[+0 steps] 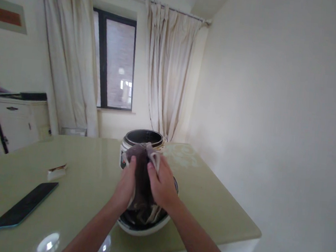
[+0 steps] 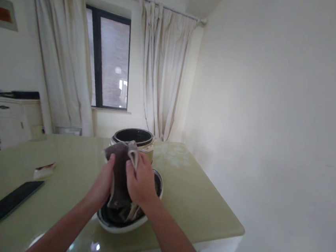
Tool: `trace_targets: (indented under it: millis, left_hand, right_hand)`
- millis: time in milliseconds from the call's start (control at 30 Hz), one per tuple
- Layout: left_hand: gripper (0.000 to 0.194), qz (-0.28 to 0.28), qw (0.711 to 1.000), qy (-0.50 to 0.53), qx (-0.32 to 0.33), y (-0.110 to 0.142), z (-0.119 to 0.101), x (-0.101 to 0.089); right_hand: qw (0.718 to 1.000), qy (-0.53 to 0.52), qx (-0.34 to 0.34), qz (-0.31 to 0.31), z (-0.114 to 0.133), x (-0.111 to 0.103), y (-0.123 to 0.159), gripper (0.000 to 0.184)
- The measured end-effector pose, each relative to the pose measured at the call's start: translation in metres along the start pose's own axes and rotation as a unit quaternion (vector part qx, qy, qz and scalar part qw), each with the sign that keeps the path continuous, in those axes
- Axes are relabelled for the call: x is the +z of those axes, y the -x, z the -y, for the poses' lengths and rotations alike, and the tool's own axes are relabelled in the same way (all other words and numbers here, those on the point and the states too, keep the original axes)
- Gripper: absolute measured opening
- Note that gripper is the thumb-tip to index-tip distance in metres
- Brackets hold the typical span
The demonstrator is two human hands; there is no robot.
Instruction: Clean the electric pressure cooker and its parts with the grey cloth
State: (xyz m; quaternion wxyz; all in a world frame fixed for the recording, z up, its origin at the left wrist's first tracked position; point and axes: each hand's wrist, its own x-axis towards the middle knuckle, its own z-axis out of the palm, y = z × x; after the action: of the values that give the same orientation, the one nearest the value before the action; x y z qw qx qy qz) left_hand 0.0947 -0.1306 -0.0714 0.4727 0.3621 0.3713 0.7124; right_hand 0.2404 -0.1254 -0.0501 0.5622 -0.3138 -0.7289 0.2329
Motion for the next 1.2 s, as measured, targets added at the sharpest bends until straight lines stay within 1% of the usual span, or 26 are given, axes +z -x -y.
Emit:
trace_targets:
  millis: [67, 100, 200, 233, 300, 333, 400, 433, 467, 500, 533, 567, 600, 633, 667, 700, 767, 833, 900, 967, 1033, 1067, 1100, 1133, 1167, 1200]
  left_hand:
    - [0.034, 0.017, 0.998, -0.037, 0.044, 0.009, -0.004, 0.010]
    - [0.034, 0.032, 0.996, -0.054, 0.067, 0.013, -0.007, 0.014]
    - [0.051, 0.093, 0.985, -0.098, 0.110, 0.022, -0.016, 0.020]
    - [0.053, 0.100, 0.981, -0.116, 0.121, 0.022, -0.019, 0.019]
    - [0.048, 0.083, 0.980, -0.136, 0.122, 0.020, -0.025, 0.016]
    - [0.043, 0.060, 0.984, -0.130, 0.105, 0.018, -0.028, 0.015]
    - [0.038, 0.004, 0.996, -0.081, 0.038, 0.014, -0.035, 0.014]
    - [0.038, -0.015, 0.999, -0.040, -0.002, 0.012, -0.039, 0.015]
    - [0.040, -0.022, 0.999, 0.004, -0.038, 0.010, -0.044, 0.017]
    - [0.042, -0.016, 0.997, 0.046, -0.066, 0.008, -0.049, 0.020]
    - [0.043, -0.002, 0.993, 0.080, -0.085, 0.005, -0.054, 0.023]
    - [0.043, 0.015, 0.990, 0.103, -0.095, 0.002, -0.059, 0.026]
    - [0.042, 0.031, 0.989, 0.113, -0.094, -0.002, -0.063, 0.030]
    - [0.041, 0.040, 0.989, 0.111, -0.084, -0.007, -0.067, 0.032]
    - [0.040, 0.042, 0.992, 0.099, -0.068, -0.012, -0.070, 0.035]
    - [0.040, 0.041, 0.995, 0.082, -0.048, -0.017, -0.074, 0.037]
    - [0.044, 0.040, 0.998, 0.043, -0.001, -0.026, -0.081, 0.041]
    - [0.051, 0.043, 0.998, 0.011, 0.034, -0.031, -0.086, 0.044]
    - [0.057, 0.049, 0.997, -0.019, 0.053, -0.032, -0.088, 0.044]
    - [0.057, 0.063, 0.993, -0.081, 0.062, -0.032, -0.081, 0.034]
    - [0.057, 0.092, 0.972, -0.198, 0.089, -0.034, -0.064, 0.014]
    - [0.057, 0.109, 0.948, -0.275, 0.114, -0.036, -0.052, 0.000]
    - [0.062, 0.119, 0.919, -0.346, 0.143, -0.038, -0.037, -0.016]
    - [0.066, 0.115, 0.893, -0.405, 0.159, -0.040, -0.021, -0.033]
    - [0.064, 0.099, 0.869, -0.453, 0.172, -0.042, -0.004, -0.049]
    - [0.061, 0.084, 0.843, -0.501, 0.178, -0.044, 0.013, -0.065]
  right_hand:
    - [0.995, -0.035, -0.020, 0.086, 0.011, 0.006, 0.005, 0.058]
    - [0.992, -0.059, -0.018, 0.112, 0.014, 0.007, 0.007, 0.061]
    - [0.981, -0.127, -0.006, 0.144, 0.014, 0.005, 0.010, 0.071]
    - [0.979, -0.141, -0.006, 0.148, 0.012, 0.003, 0.011, 0.073]
    - [0.978, -0.157, -0.008, 0.138, 0.004, -0.001, 0.010, 0.073]
    - [0.981, -0.159, -0.001, 0.114, -0.001, -0.002, 0.009, 0.069]
    - [0.986, -0.157, 0.031, 0.037, -0.011, -0.004, 0.007, 0.064]
    - [0.985, -0.161, 0.054, 0.005, -0.016, -0.004, 0.005, 0.066]
    - [0.981, -0.176, 0.078, -0.008, -0.021, -0.004, 0.004, 0.070]
    - [0.975, -0.198, 0.101, 0.003, -0.024, -0.005, 0.002, 0.073]
    - [0.966, -0.223, 0.123, 0.035, -0.027, -0.005, 0.000, 0.072]
    - [0.956, -0.246, 0.143, 0.070, -0.029, -0.006, -0.003, 0.067]
    - [0.948, -0.260, 0.157, 0.090, -0.030, -0.007, -0.006, 0.059]
    - [0.946, -0.266, 0.165, 0.090, -0.030, -0.008, -0.010, 0.052]
    - [0.947, -0.267, 0.165, 0.072, -0.029, -0.009, -0.014, 0.049]
    - [0.949, -0.266, 0.161, 0.047, -0.027, -0.011, -0.020, 0.048]
    - [0.954, -0.265, 0.143, 0.007, -0.022, -0.017, -0.031, 0.055]
    - [0.957, -0.260, 0.128, 0.005, -0.018, -0.024, -0.041, 0.059]
    - [0.962, -0.248, 0.115, 0.025, -0.018, -0.035, -0.045, 0.056]
    - [0.965, -0.222, 0.120, 0.064, -0.022, -0.048, -0.041, 0.055]
    - [0.972, -0.143, 0.143, 0.118, -0.032, -0.062, -0.030, 0.065]
    - [0.975, -0.075, 0.151, 0.143, -0.037, -0.067, -0.023, 0.076]
    - [0.975, 0.005, 0.149, 0.163, -0.042, -0.071, -0.015, 0.086]
    - [0.970, 0.087, 0.136, 0.182, -0.047, -0.073, -0.007, 0.093]
    - [0.960, 0.159, 0.112, 0.201, -0.051, -0.072, 0.000, 0.095]
    - [0.947, 0.213, 0.083, 0.227, -0.054, -0.069, 0.006, 0.093]
